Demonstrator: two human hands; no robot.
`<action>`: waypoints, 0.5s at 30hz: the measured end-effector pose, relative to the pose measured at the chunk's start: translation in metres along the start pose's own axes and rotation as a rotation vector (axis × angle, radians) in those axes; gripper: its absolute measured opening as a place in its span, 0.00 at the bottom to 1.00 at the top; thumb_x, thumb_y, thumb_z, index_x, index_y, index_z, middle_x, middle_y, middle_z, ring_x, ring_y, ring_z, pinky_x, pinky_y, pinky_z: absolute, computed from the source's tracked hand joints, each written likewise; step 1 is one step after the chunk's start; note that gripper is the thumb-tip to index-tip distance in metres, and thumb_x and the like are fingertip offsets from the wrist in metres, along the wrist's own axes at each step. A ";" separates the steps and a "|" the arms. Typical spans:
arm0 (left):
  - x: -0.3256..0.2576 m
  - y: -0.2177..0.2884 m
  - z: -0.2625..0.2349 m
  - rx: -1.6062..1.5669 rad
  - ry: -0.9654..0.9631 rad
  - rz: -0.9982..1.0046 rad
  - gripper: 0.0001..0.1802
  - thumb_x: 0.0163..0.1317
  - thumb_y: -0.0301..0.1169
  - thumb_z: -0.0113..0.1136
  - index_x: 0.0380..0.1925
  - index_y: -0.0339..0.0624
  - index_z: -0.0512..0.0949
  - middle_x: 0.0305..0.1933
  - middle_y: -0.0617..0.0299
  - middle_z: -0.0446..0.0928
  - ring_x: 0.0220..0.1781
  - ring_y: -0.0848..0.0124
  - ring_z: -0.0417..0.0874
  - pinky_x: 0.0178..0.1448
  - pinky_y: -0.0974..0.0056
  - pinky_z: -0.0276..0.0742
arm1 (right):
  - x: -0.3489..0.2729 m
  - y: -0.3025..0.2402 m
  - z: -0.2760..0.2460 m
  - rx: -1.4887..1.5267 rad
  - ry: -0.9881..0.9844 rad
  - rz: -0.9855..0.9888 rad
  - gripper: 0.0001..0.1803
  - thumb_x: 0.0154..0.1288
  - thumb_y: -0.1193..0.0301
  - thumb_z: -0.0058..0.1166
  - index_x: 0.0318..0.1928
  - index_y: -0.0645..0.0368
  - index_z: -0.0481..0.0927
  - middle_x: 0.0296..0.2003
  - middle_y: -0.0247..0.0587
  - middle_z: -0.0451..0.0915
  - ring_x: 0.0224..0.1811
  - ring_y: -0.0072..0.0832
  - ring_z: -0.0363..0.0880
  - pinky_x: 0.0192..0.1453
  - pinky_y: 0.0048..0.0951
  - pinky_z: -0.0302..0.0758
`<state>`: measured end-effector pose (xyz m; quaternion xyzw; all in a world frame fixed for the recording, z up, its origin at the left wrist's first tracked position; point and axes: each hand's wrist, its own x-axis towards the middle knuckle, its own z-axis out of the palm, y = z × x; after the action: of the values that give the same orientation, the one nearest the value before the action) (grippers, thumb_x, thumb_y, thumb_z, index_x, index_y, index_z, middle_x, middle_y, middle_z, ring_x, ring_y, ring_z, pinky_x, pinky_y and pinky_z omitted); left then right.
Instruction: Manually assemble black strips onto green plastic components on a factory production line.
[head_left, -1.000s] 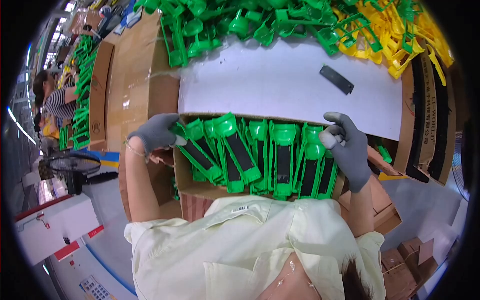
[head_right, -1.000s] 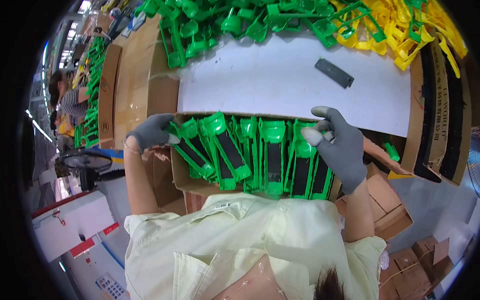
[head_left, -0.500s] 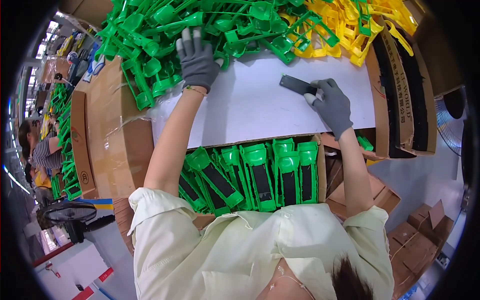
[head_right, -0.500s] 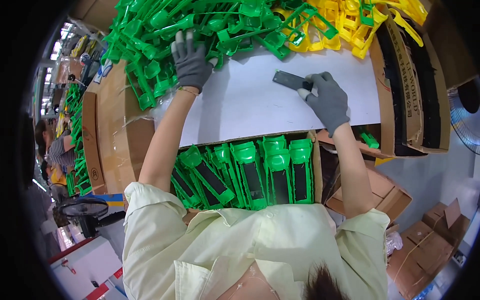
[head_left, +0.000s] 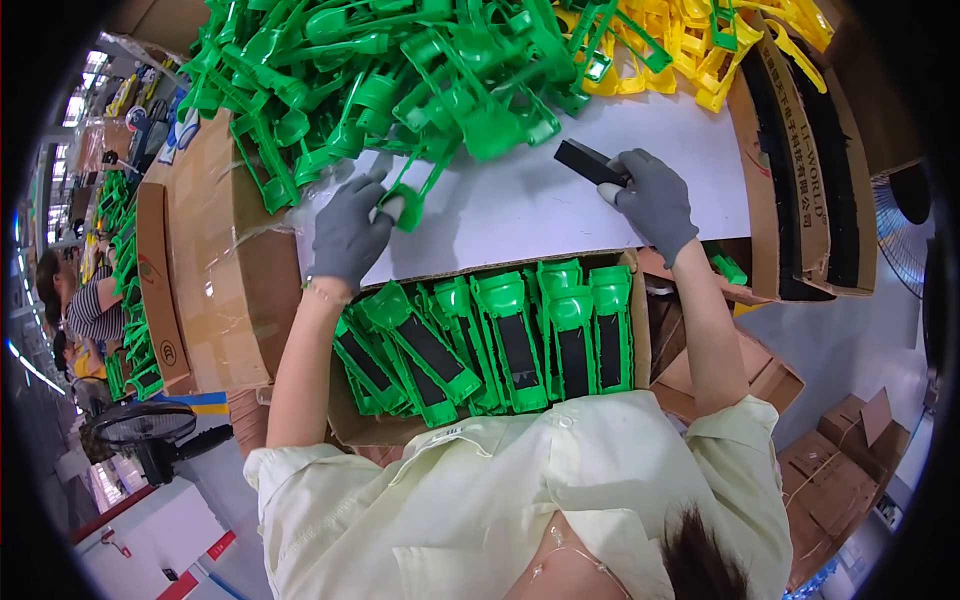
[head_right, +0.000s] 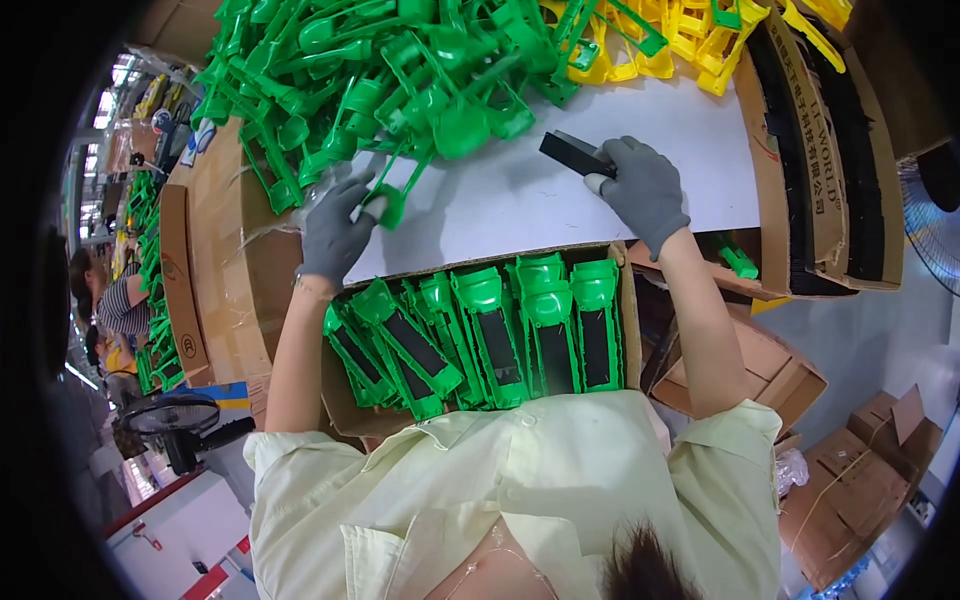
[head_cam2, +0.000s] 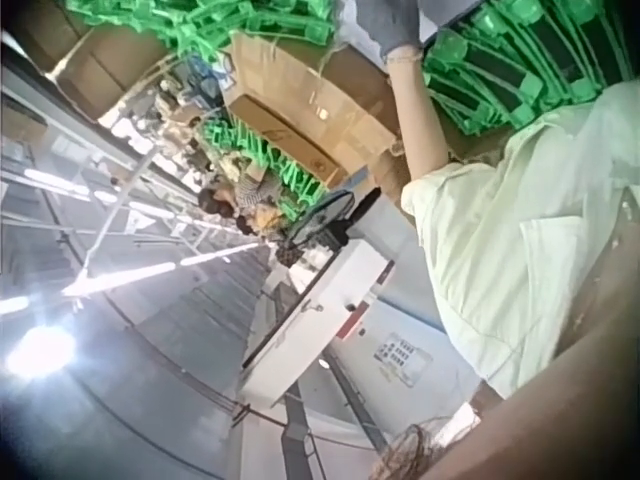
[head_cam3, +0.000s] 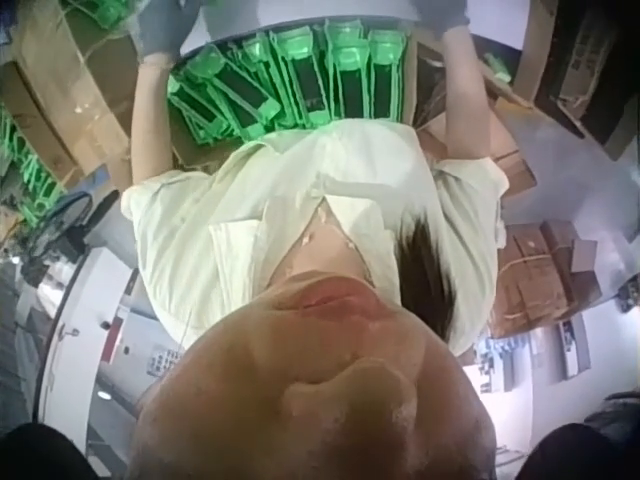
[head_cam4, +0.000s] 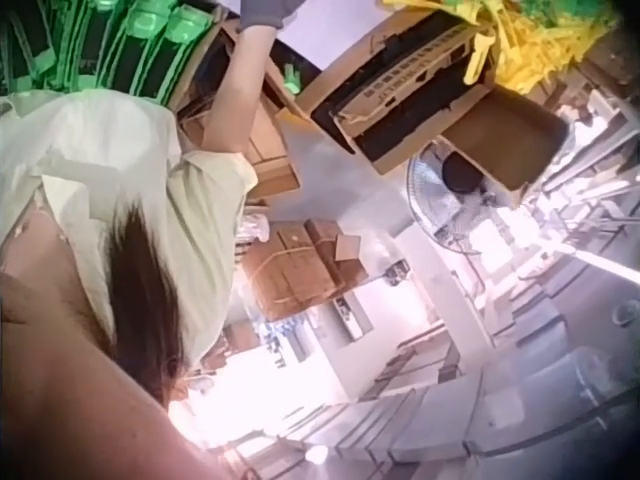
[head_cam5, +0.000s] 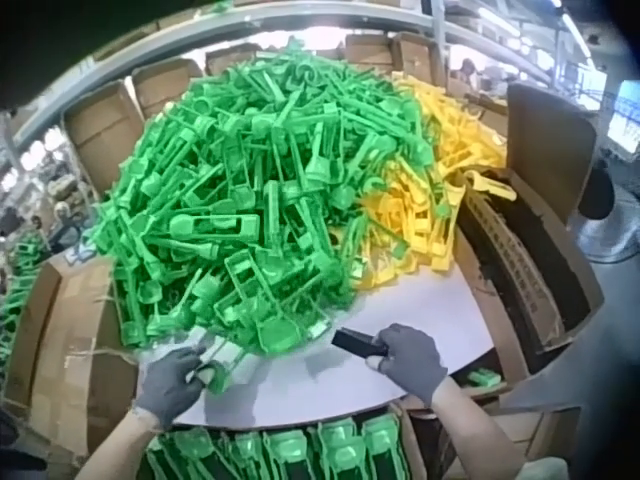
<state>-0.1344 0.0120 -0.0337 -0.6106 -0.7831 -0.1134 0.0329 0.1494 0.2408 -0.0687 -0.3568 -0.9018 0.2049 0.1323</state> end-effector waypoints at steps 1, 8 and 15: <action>-0.007 0.006 -0.011 -0.188 -0.012 -0.210 0.12 0.54 0.35 0.60 0.38 0.46 0.80 0.47 0.56 0.77 0.49 0.56 0.77 0.48 0.61 0.74 | -0.002 0.000 -0.001 -0.029 -0.007 0.010 0.13 0.49 0.65 0.61 0.36 0.55 0.78 0.33 0.36 0.78 0.35 0.33 0.78 0.40 0.31 0.73; -0.019 0.016 -0.037 -1.036 0.290 -0.723 0.14 0.64 0.33 0.51 0.44 0.35 0.74 0.35 0.54 0.79 0.27 0.67 0.83 0.23 0.73 0.77 | -0.007 0.000 -0.002 0.196 0.210 0.168 0.11 0.58 0.65 0.57 0.38 0.57 0.78 0.24 0.38 0.79 0.24 0.24 0.76 0.31 0.24 0.71; -0.015 -0.019 -0.095 -0.916 0.311 -0.664 0.11 0.64 0.29 0.50 0.45 0.38 0.73 0.38 0.55 0.80 0.28 0.68 0.83 0.26 0.71 0.77 | -0.022 -0.009 -0.024 0.487 0.154 0.290 0.09 0.63 0.68 0.53 0.40 0.61 0.77 0.22 0.30 0.77 0.21 0.14 0.71 0.26 0.16 0.67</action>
<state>-0.1575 -0.0269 0.0532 -0.2609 -0.7897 -0.5326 -0.1571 0.1695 0.2260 -0.0452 -0.4543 -0.7528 0.4045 0.2516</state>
